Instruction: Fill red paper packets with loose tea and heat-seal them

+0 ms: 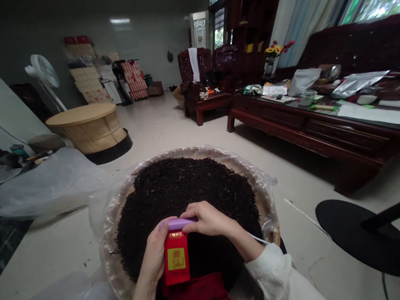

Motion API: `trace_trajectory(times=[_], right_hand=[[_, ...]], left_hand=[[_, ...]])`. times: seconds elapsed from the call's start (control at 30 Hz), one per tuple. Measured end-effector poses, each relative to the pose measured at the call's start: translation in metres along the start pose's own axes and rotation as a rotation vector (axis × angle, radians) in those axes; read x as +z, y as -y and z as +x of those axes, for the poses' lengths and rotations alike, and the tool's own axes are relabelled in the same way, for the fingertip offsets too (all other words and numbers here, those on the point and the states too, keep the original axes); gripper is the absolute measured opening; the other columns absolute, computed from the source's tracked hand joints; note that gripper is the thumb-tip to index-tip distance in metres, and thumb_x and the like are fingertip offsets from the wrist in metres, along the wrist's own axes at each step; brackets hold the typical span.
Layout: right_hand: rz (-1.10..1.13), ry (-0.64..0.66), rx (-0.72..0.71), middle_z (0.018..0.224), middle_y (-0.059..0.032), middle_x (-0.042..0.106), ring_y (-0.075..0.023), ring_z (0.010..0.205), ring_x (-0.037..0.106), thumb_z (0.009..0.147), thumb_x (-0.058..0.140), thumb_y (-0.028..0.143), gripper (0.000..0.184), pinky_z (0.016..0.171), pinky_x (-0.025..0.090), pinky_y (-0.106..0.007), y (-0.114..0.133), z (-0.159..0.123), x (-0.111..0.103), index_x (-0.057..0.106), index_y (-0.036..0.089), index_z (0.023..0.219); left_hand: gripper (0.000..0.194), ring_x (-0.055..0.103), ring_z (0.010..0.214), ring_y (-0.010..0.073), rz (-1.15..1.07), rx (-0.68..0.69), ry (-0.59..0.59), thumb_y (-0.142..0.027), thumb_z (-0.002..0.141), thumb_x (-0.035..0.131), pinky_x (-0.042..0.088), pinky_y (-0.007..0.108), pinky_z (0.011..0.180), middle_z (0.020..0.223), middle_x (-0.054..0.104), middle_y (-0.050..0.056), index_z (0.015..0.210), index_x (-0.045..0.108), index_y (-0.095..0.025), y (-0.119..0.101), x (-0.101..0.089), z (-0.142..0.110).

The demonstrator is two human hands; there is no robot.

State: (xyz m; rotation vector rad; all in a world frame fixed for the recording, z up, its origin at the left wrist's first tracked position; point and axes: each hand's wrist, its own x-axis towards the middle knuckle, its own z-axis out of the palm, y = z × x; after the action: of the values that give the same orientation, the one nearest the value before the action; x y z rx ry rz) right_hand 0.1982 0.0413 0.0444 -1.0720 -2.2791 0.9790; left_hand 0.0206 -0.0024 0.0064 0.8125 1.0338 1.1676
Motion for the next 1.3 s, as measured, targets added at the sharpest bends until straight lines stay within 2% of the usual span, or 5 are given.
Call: trace_trajectory(times=[0.37,0.6,0.9,1.13,1.3], right_hand=[[0.023,-0.06,0.044,0.089,-0.0039,0.065,-0.0174,0.08,0.059,0.077,0.07,0.03,0.029,0.071,0.044,-0.025,-0.008,0.001,-0.001,0.07,0.019,0.103],[-0.21,-0.298,0.341,0.099,-0.0104,0.064,-0.0228,0.092,0.059,0.078,0.068,0.029,0.039,0.081,0.044,-0.032,-0.037,0.005,-0.019,0.064,0.014,0.114],[-0.326,-0.115,-0.087,0.073,-0.0047,0.064,-0.015,0.068,0.058,0.09,0.054,0.042,0.032,0.06,0.037,-0.024,0.022,0.018,0.028,0.066,0.016,0.076],[-0.501,-0.06,-0.136,0.064,-0.0035,0.062,-0.0135,0.057,0.055,0.092,0.053,0.032,0.029,0.053,0.029,-0.024,0.01,0.021,0.038,0.058,0.015,0.068],[-0.29,-0.189,-0.103,0.057,0.0015,0.054,-0.0104,0.051,0.047,0.093,0.048,0.029,0.034,0.051,0.029,-0.022,0.001,0.017,0.035,0.05,0.017,0.062]], left_hand=[[0.073,0.069,0.066,0.0199,-0.046,-0.105,0.056,-0.06,0.064,0.071,0.05,0.025,0.056,0.087,0.073,0.008,0.119,0.053,-0.017,0.004,0.002,-0.002],[0.075,0.067,0.054,0.0181,-0.101,-0.18,0.054,-0.074,0.073,0.048,0.049,0.026,0.049,0.082,0.075,0.014,0.112,0.058,-0.011,0.008,0.002,-0.006],[0.083,0.069,0.057,0.0228,-0.034,-0.233,0.04,-0.085,0.059,0.047,0.052,0.029,0.053,0.06,0.071,0.009,0.09,0.066,-0.01,0.013,0.002,-0.008],[0.089,0.07,0.059,0.0247,-0.058,-0.314,0.18,-0.086,0.063,0.039,0.054,0.032,0.057,0.064,0.072,0.013,0.096,0.064,-0.007,0.011,-0.003,-0.012],[0.081,0.066,0.049,0.02,-0.081,-0.346,0.256,-0.08,0.073,0.036,0.05,0.028,0.048,0.071,0.074,0.012,0.109,0.058,-0.01,0.016,-0.003,-0.013]])
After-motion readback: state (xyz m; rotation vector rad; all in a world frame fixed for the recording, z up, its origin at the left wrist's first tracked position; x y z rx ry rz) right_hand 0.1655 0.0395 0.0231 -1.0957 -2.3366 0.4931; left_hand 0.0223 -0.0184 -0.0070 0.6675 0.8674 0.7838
